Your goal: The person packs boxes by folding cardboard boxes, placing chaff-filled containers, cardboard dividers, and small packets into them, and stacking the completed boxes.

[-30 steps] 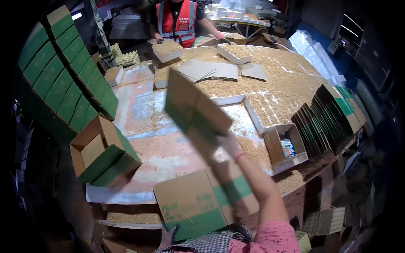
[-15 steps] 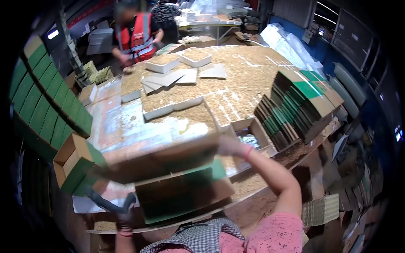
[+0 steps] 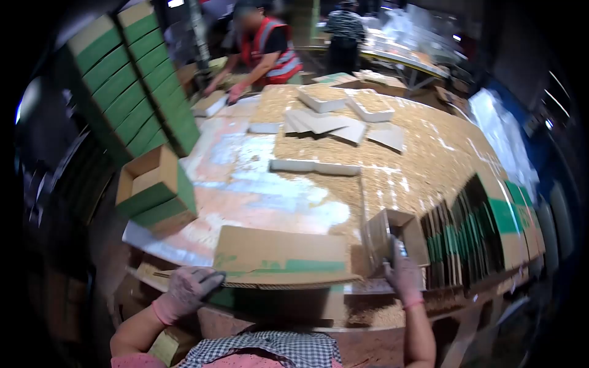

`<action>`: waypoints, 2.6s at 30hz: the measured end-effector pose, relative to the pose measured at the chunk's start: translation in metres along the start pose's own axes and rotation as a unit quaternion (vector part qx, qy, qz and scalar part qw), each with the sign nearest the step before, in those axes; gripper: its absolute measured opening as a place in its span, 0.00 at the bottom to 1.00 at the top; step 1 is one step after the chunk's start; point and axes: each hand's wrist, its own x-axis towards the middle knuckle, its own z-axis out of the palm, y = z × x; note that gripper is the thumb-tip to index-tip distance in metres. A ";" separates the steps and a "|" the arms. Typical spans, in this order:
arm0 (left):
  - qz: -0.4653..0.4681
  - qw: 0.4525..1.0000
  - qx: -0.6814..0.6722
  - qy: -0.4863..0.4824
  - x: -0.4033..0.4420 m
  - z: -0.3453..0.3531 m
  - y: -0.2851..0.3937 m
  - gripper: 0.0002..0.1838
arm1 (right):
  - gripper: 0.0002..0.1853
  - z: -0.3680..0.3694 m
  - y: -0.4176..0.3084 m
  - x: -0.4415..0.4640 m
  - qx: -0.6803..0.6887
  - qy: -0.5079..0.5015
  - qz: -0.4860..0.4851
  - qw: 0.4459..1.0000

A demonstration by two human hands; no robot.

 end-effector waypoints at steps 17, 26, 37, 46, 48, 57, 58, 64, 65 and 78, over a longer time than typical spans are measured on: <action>0.012 0.999 -0.035 0.028 0.005 0.015 -0.006 0.18 | 0.28 0.100 -0.348 0.267 -0.006 -0.065 -0.490 0.870; -0.067 0.976 -0.069 -0.193 0.061 -0.001 -0.054 0.24 | 0.29 -0.103 -0.216 0.074 -0.011 0.068 -0.306 0.950; -0.120 0.928 -0.243 -0.256 0.099 0.020 -0.126 0.22 | 0.28 -0.046 -0.131 0.024 0.402 0.208 -0.456 0.767; 0.166 0.927 0.041 0.333 0.128 0.018 -0.007 0.33 | 0.19 -0.023 -0.143 0.061 0.165 0.085 -0.525 0.831; 0.240 0.951 -0.092 0.171 0.127 -0.001 0.012 0.30 | 0.18 -0.039 -0.129 0.062 0.090 0.022 -0.511 0.854; 0.304 0.901 -0.295 -0.092 0.125 -0.001 0.010 0.28 | 0.14 0.055 -0.160 0.062 0.157 0.187 -0.435 0.867; 0.346 0.906 -0.242 -0.022 0.119 -0.001 0.007 0.27 | 0.10 0.045 -0.158 0.064 0.179 0.230 -0.395 0.871; 0.450 0.885 -0.117 -0.030 0.146 0.058 0.055 0.31 | 0.16 0.024 -0.160 0.114 0.032 0.488 -0.345 0.801; 0.422 0.894 -0.122 -0.092 0.144 0.106 0.050 0.32 | 0.17 -0.003 -0.154 0.103 0.016 0.460 -0.362 0.811; 0.289 0.948 0.044 -0.128 0.133 0.022 0.044 0.43 | 0.36 0.032 -0.147 0.052 0.239 -0.018 -0.044 0.970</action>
